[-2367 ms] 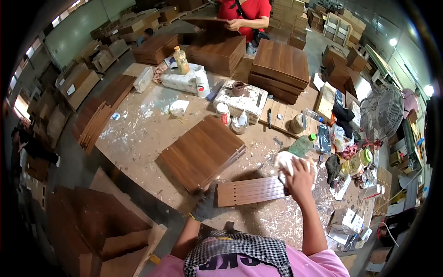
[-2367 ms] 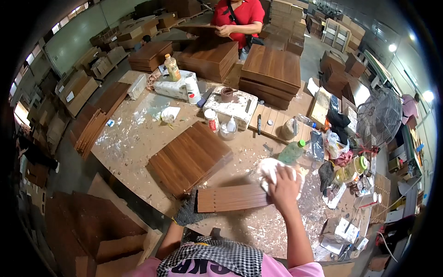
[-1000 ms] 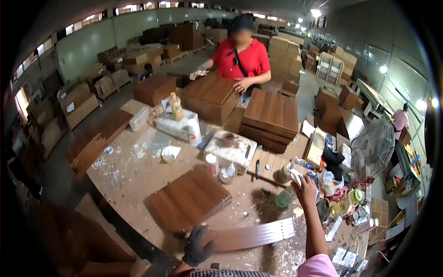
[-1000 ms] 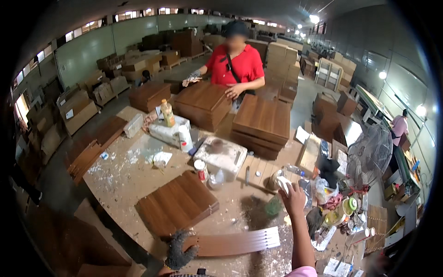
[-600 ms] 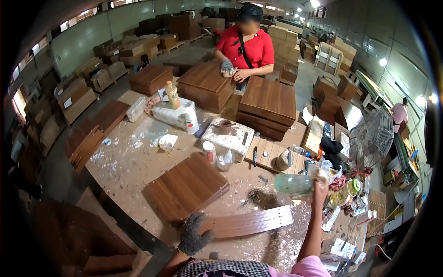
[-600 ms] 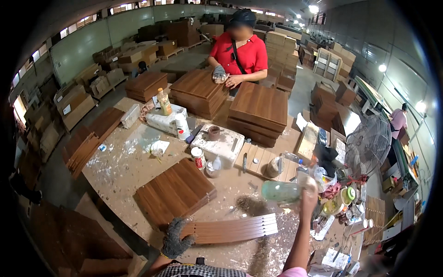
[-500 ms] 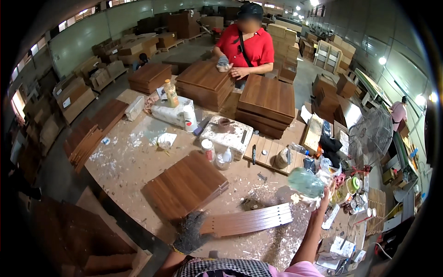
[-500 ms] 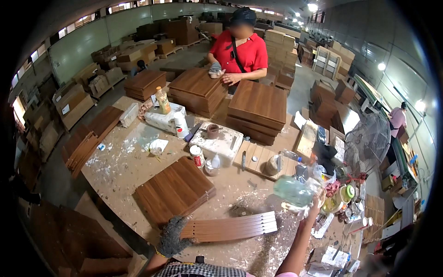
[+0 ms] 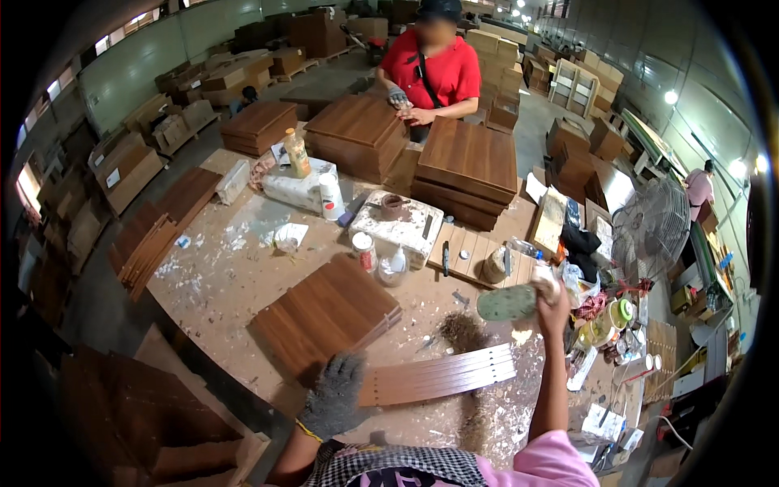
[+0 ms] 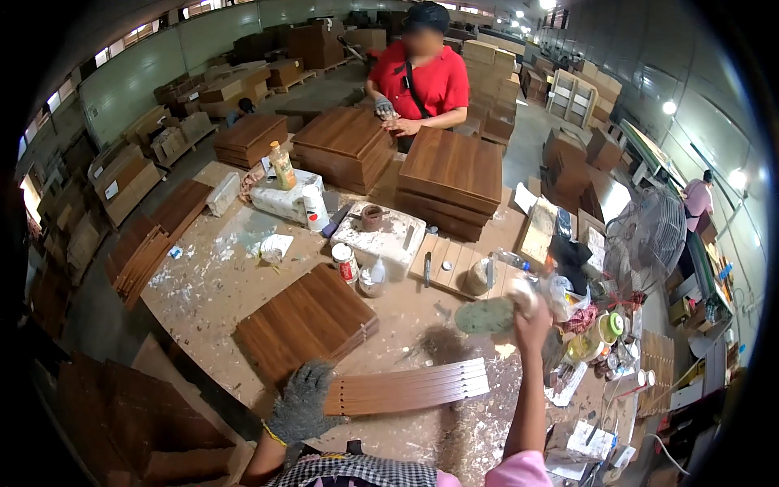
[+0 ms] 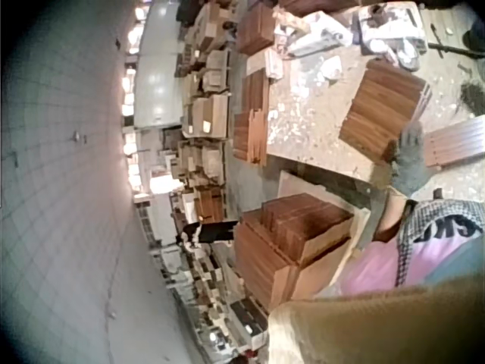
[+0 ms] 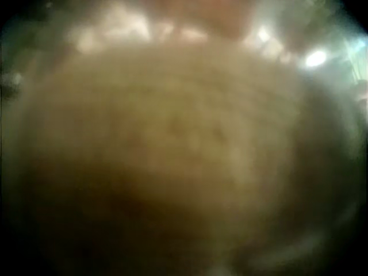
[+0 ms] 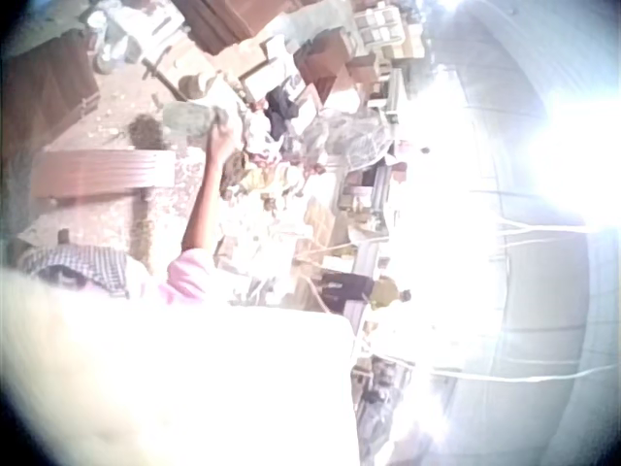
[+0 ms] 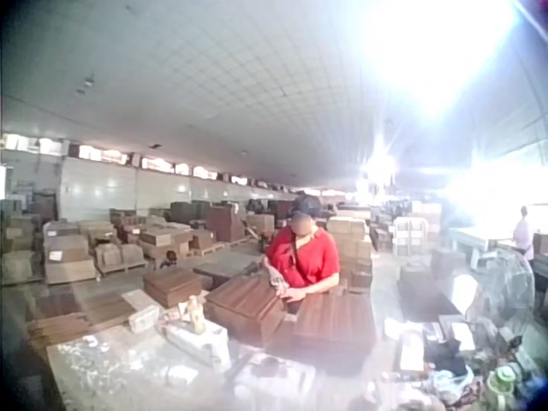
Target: The person wipes several wood panels with a cloth and liquid cleaner before stacking them on a wooden pallet.
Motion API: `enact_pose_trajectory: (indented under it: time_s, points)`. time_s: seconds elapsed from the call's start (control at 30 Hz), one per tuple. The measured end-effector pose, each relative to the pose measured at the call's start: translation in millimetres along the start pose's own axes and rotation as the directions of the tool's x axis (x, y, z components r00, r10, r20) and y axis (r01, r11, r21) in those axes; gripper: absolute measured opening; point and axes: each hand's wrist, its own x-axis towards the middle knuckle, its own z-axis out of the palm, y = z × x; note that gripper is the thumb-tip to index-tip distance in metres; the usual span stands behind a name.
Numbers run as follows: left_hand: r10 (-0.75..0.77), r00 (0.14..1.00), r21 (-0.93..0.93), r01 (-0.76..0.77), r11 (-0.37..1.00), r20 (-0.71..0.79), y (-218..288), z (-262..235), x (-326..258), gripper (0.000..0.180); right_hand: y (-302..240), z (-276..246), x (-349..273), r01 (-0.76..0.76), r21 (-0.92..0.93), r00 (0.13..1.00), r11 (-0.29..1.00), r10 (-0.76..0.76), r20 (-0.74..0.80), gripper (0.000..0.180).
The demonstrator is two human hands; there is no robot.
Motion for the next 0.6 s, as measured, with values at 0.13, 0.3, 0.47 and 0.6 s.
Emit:
enact_pose_trajectory:
  time_s: [0.13, 0.3, 0.47, 0.6]
  points:
    - [-0.06, 0.99, 0.44, -0.002, 0.898, 0.127, 25.5, -11.4, 9.3, 0.106, -25.8, 43.5, 13.3, 0.177, -0.361, 0.922, 0.916, -0.026, 0.387, 0.038]
    - [-0.084, 0.992, 0.347, 0.046, 0.937, 0.097, 24.2, -1.4, 17.6, 0.105, -35.8, 6.1, 34.1, 0.082, -0.388, 0.952, 0.918, 0.043, 0.304, 0.043]
    - [-0.095, 0.994, 0.114, 0.088, 0.99, 0.06, 11.1, 9.5, 18.9, 0.097, -180.7, -31.4, 12.1, -0.33, 0.1, 0.825, 0.939, 0.235, 0.514, 0.053]
    - [0.117, 0.988, 0.2, -0.096, 0.975, -0.096, 0.1, 27.3, 25.5, 0.078, -267.9, 27.4, -111.1, 0.224, -0.063, 0.704, 0.973, -0.116, 0.701, 0.058]
